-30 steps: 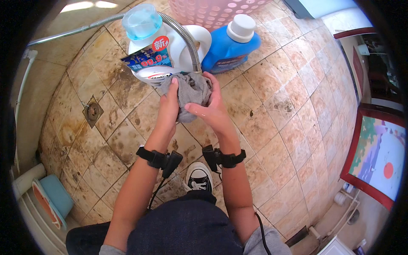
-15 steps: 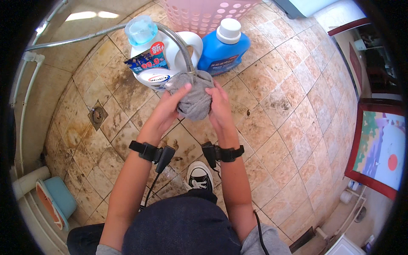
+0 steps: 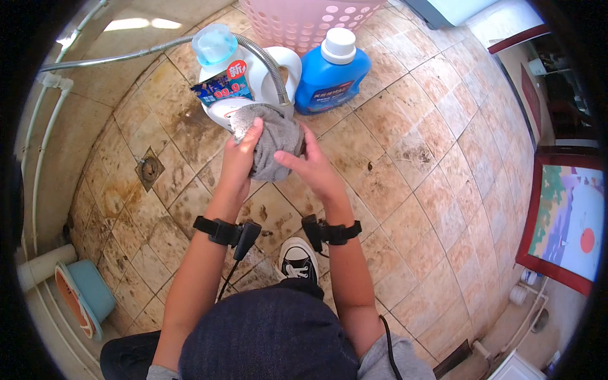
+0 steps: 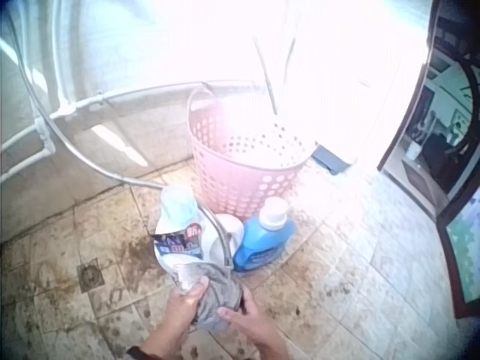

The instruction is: The person rinses a grey cloth under a running faucet by hand. They hold the cloth in the stream and squeeze it repeatedly.

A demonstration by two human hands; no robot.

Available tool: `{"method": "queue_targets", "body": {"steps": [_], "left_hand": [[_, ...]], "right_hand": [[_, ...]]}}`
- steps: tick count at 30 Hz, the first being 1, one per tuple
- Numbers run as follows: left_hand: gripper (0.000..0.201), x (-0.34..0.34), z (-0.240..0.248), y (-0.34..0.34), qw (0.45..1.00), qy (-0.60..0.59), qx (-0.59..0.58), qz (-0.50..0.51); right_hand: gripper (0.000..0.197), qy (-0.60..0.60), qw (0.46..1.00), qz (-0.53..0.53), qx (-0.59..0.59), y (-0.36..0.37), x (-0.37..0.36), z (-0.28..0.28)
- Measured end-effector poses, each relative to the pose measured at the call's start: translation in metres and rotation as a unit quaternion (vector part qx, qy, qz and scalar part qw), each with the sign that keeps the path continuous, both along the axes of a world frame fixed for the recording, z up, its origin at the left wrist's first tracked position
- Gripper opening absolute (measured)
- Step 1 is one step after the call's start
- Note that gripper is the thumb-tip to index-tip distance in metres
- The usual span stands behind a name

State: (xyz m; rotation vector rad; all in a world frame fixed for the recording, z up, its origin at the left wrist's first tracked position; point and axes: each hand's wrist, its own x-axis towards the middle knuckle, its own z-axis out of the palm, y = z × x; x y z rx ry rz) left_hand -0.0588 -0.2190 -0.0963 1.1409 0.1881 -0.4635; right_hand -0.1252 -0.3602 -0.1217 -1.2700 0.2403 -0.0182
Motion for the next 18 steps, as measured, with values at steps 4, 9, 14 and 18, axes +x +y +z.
{"method": "queue_targets", "body": {"steps": [4,9,14,18], "left_hand": [[0.05,-0.002,-0.004,0.008,0.989,0.116,-0.097,-0.009],[0.056,-0.006,-0.005,0.02,0.989,0.089,-0.109,-0.036],[0.056,-0.018,0.005,0.024,0.995,0.055,-0.011,-0.083],[0.054,-0.019,0.021,0.022,0.982,0.108,-0.067,-0.14]], "right_hand": [[0.072,0.014,0.99,-0.032,0.136,0.013,0.001,-0.005],[0.067,-0.012,0.992,-0.066,0.111,0.019,0.006,0.008],[0.072,-0.077,0.948,-0.127,0.281,0.011,0.005,0.011],[0.077,-0.097,0.956,-0.116,0.252,0.016,0.0,0.014]]}}
